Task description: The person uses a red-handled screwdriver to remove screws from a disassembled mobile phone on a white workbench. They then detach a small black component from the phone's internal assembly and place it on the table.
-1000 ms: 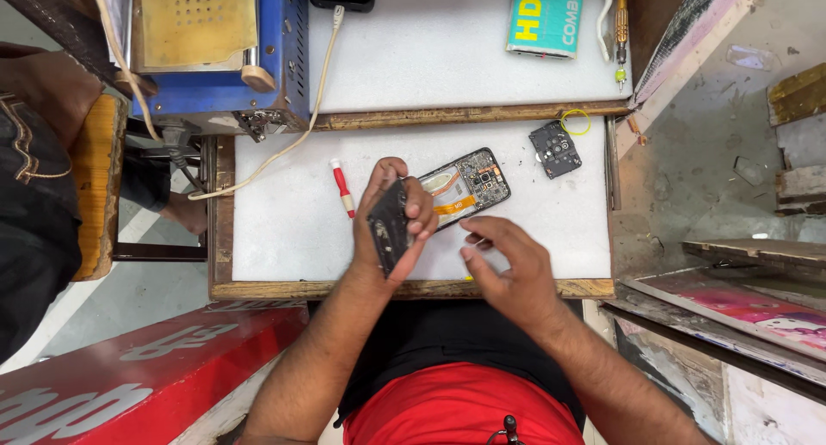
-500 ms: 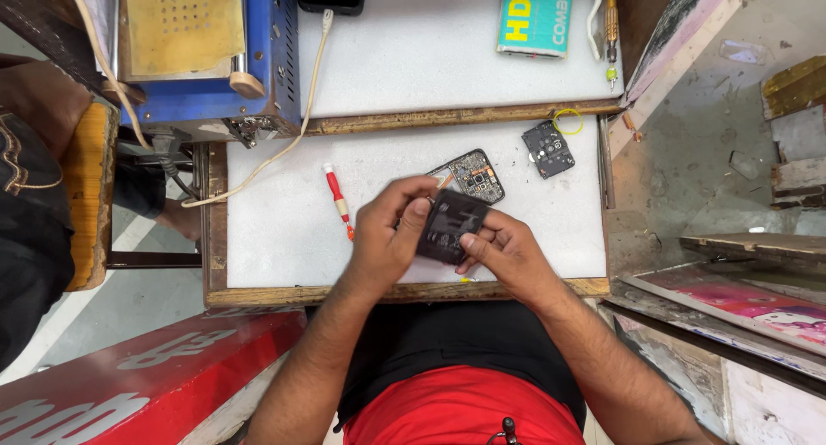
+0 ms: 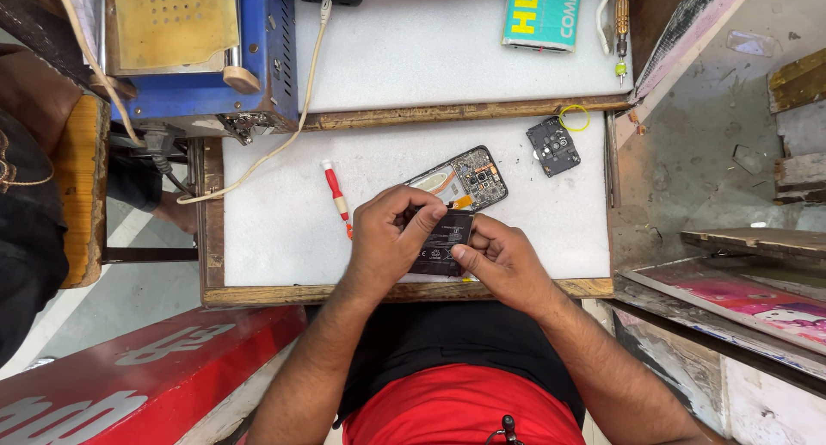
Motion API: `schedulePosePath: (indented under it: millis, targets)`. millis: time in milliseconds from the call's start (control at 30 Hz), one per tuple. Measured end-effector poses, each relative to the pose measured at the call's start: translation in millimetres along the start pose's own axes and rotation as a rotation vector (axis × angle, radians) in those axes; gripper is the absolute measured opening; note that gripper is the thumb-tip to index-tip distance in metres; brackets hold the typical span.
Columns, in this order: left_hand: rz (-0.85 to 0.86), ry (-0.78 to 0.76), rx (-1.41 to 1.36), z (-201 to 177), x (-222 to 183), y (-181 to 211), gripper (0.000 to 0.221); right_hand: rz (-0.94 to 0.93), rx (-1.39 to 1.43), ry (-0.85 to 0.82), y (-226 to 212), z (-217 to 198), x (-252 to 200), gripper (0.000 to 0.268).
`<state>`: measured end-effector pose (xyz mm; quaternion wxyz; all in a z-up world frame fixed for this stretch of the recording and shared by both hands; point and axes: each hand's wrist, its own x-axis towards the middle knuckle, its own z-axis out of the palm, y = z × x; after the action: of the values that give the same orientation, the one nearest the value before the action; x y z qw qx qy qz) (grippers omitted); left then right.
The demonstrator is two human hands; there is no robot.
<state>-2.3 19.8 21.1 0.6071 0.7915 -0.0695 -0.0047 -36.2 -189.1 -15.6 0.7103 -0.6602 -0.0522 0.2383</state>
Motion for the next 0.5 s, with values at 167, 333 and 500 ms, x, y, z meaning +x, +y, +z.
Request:
schedulePosePath:
  millis: [167, 333, 500]
  targets:
    - [0.004, -0.051, 0.026, -1, -1, 8, 0.015, -0.139, 0.019, 0.058, 5, 2, -2, 0.027]
    - [-0.048, -0.129, 0.075, -18, -1, 22, 0.015, -0.126, 0.095, 0.143, 11, 5, -2, 0.023]
    - [0.079, -0.156, 0.308, -22, -3, 37, 0.018, -0.160, -0.006, 0.287, 20, 10, -4, 0.019]
